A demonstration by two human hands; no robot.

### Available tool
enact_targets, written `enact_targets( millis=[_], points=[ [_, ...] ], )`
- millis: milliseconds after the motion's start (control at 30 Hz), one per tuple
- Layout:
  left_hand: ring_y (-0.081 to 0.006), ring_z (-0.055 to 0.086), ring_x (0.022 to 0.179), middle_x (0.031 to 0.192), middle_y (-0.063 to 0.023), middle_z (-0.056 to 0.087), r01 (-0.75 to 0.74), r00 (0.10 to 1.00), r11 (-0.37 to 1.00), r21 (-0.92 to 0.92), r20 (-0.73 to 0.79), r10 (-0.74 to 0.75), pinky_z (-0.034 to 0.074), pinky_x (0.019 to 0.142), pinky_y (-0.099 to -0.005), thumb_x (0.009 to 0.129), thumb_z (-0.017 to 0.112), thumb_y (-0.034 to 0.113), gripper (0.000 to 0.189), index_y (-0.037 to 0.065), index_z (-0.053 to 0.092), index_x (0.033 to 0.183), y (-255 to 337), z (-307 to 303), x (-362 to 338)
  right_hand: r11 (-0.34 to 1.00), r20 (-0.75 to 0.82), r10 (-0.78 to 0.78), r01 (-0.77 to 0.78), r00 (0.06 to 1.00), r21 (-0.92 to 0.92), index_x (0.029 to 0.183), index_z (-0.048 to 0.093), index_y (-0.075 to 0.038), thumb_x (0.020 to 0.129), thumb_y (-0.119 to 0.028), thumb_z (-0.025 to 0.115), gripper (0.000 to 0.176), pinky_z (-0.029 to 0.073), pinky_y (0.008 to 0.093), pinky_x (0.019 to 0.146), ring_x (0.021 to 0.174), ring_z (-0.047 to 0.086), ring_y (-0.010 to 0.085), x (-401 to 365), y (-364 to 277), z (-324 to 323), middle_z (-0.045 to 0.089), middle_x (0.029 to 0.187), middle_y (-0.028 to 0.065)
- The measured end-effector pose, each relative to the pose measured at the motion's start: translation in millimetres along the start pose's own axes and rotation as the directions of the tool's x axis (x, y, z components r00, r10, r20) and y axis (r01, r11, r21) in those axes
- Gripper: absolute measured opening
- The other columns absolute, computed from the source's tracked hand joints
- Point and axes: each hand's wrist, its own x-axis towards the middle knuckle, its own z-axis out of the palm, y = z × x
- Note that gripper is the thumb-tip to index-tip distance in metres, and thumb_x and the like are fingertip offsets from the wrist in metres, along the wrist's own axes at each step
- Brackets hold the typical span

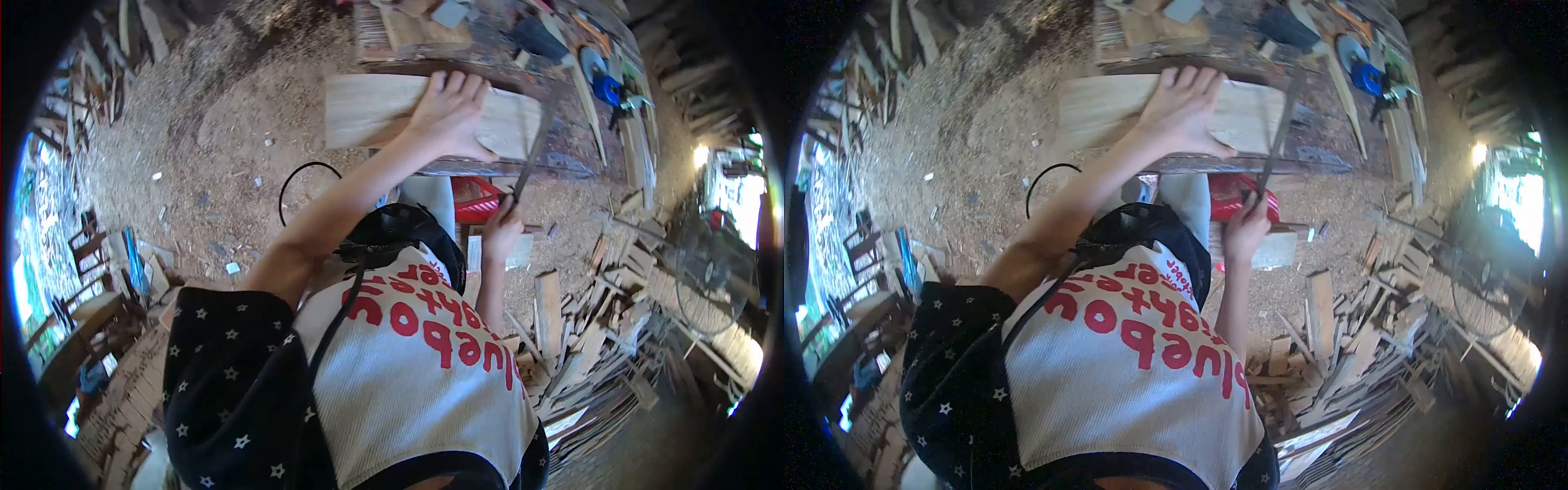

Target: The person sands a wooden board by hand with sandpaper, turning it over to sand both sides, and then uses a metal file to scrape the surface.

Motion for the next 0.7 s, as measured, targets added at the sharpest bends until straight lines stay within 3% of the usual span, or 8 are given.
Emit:
enact_targets(
  millis=[67, 200, 333, 400, 467, 500, 567, 700],
  points=[
    [-0.0271, 0.048, 0.110, 0.117, -0.0152, 0.053, -0.001, 1.000, 1.000, -0.030, -0.023, 0.001, 0.031, 0.095, -0.0434, 0.050, 0.071, 0.069, 0.108, -0.006, 0.048, 0.125, -3, 5, -4, 0.997, 0.035, 0.057, -0.059, 0.998, 0.046, 0.112, 0.056, 0.003, 0.097, -0.018, 0.045, 0.028, 0.044, 0.0452, 0.054, 0.067, 0.062, 0.0430, -17, 4, -2, 0.061, 0.072, 0.0258],
    [-0.0268, 0.049, 0.107, 0.114, -0.0143, 0.054, 0.006, 0.992, 0.999, -0.035, -0.127, -0.011, 0.032, 0.093, -0.0432, 0.048, 0.072, 0.068, 0.106, -0.006, 0.051, 0.121, -3, 10, -3, 0.985, -0.053, -0.073, 0.081, 0.996, 0.155, 0.112, 0.055, 0.004, 0.096, -0.017, 0.045, 0.028, 0.043, 0.0432, 0.053, 0.061, 0.059, 0.0430, -57, 71, 15, 0.060, 0.069, 0.0245],
    [-0.0260, 0.049, 0.107, 0.113, -0.0136, 0.054, -0.023, 0.994, 0.999, -0.031, -0.108, 0.020, 0.032, 0.093, -0.0427, 0.048, 0.073, 0.068, 0.105, -0.006, 0.051, 0.120, -2, 9, -7, 0.996, 0.026, -0.054, 0.052, 0.998, 0.074, 0.107, 0.056, 0.004, 0.097, -0.018, 0.045, 0.026, 0.041, 0.0449, 0.050, 0.059, 0.058, 0.0432, -24, 31, 1, 0.057, 0.065, 0.0249],
    [-0.0256, 0.048, 0.107, 0.113, -0.0135, 0.054, -0.058, 0.994, 0.998, -0.039, -0.093, 0.054, 0.032, 0.093, -0.0425, 0.048, 0.073, 0.068, 0.105, -0.006, 0.051, 0.119, -1, 11, -8, 0.989, -0.066, -0.146, 0.146, 0.987, -0.012, 0.099, 0.057, 0.004, 0.097, -0.018, 0.045, 0.026, 0.039, 0.0465, 0.049, 0.058, 0.057, 0.0429, -3, 19, 4, 0.056, 0.063, 0.0255],
    [-0.0252, 0.050, 0.101, 0.107, -0.0134, 0.055, -0.062, 0.987, 0.998, -0.009, -0.150, 0.060, 0.033, 0.088, -0.0407, 0.048, 0.071, 0.071, 0.106, -0.007, 0.054, 0.118, 1, 9, -8, 1.000, -0.011, 0.018, -0.018, 1.000, -0.002, 0.090, 0.055, 0.003, 0.097, -0.018, 0.045, 0.025, 0.041, 0.0456, 0.051, 0.061, 0.058, 0.0428, -14, 9, 3, 0.058, 0.069, 0.0248],
    [-0.0259, 0.048, 0.110, 0.117, -0.0135, 0.052, -0.023, 0.999, 0.999, -0.037, -0.029, 0.022, 0.030, 0.096, -0.0420, 0.049, 0.073, 0.068, 0.108, -0.006, 0.047, 0.124, 3, 4, -7, 0.997, -0.012, 0.005, -0.004, 1.000, 0.073, 0.093, 0.055, 0.003, 0.097, -0.018, 0.045, 0.023, 0.042, 0.0449, 0.052, 0.063, 0.059, 0.0427, -26, 16, 4, 0.058, 0.069, 0.0247],
    [-0.0264, 0.048, 0.111, 0.119, -0.0140, 0.052, -0.029, 0.999, 0.999, -0.028, -0.022, 0.028, 0.030, 0.097, -0.0419, 0.049, 0.073, 0.068, 0.108, -0.005, 0.047, 0.124, 4, 5, -6, 0.986, -0.030, -0.031, 0.036, 0.999, 0.161, 0.103, 0.054, 0.000, 0.096, -0.019, 0.047, 0.022, 0.044, 0.0438, 0.052, 0.065, 0.062, 0.0420, -54, 63, 14, 0.058, 0.068, 0.0240],
    [-0.0279, 0.047, 0.114, 0.123, -0.0156, 0.050, -0.029, 0.999, 0.999, -0.017, 0.022, 0.030, 0.029, 0.099, -0.0419, 0.050, 0.074, 0.067, 0.108, -0.005, 0.046, 0.125, 5, 2, -7, 0.989, 0.059, -0.049, 0.040, 0.997, 0.144, 0.104, 0.054, 0.000, 0.096, -0.017, 0.047, 0.021, 0.044, 0.0461, 0.052, 0.068, 0.063, 0.0418, -25, 49, -3, 0.060, 0.071, 0.0244]
  ],
)
